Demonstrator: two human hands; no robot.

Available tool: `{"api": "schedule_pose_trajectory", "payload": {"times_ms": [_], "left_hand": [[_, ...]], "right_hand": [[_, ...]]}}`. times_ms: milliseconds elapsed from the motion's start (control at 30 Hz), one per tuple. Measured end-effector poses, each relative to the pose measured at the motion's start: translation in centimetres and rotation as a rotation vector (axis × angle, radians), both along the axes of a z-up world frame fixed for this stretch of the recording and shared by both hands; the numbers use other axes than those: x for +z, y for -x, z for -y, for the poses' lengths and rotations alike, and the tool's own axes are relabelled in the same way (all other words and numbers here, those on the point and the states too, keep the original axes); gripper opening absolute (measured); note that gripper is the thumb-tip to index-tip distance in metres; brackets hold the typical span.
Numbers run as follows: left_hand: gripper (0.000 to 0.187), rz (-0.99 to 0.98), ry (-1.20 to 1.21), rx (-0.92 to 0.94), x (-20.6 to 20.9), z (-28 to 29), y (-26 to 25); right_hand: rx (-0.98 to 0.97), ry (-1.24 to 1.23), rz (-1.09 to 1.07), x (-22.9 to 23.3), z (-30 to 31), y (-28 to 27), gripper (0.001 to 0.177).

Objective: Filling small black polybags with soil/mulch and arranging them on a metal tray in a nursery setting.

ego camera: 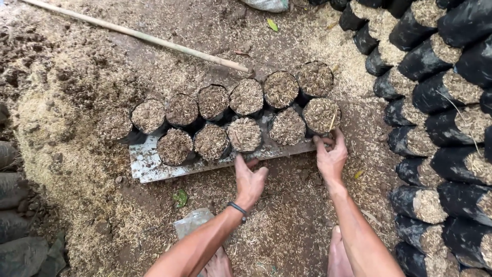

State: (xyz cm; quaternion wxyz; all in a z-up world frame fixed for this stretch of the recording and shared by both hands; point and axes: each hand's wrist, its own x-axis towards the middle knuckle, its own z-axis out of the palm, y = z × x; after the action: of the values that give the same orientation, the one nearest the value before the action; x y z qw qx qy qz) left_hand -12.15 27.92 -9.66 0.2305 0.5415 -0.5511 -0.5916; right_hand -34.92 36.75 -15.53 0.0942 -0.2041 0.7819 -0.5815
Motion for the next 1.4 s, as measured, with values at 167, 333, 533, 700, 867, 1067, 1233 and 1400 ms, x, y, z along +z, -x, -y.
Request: {"api": "schedule_pose_trajectory", "payload": {"times_ms": [167, 333, 533, 700, 867, 1067, 1233, 1400], "left_hand": [[0.098, 0.02, -0.025, -0.254, 3.7, -0.3, -0.6], [0.089, -0.041, 0.037, -0.283, 1.6, 0.5, -1.6], [0.076, 0.068, 0.043, 0.297, -3.2, 1.3, -4.4], [0.092, 0.178, 0.261, 0.276, -1.5, 2.3, -5.2], [0.094, 0.043, 0.214, 0.225, -1.3, 1.9, -4.7], [0.078, -0.05, 0.187, 0.196, -2.6, 2.6, -6.8], [0.087, -0.031, 0.334, 0.65, -7.6, 7.5, -12.1], [0.093, 0.079, 0.257, 0.474, -4.9, 9.2, -11.9]], "right_hand": [[-0.004, -0.011, 0.001, -0.8, 0.1, 0.3, 0.068], [0.013, 0.018, -0.054, -0.4, 0.0, -0.1, 0.064], [0.017, 0.016, -0.064, -1.0, -0.1, 0.5, 0.063], [0.028, 0.021, -0.078, -1.8, -0.2, 0.7, 0.063], [0.029, 0.003, -0.098, -1.2, 0.1, 0.2, 0.06], [0.027, -0.01, -0.132, 0.8, -0.3, -1.0, 0.06], [0.023, -0.016, -0.14, -1.5, -0.1, 0.6, 0.061], [0.024, -0.017, -0.17, -2.8, 0.1, 1.0, 0.061]]}}
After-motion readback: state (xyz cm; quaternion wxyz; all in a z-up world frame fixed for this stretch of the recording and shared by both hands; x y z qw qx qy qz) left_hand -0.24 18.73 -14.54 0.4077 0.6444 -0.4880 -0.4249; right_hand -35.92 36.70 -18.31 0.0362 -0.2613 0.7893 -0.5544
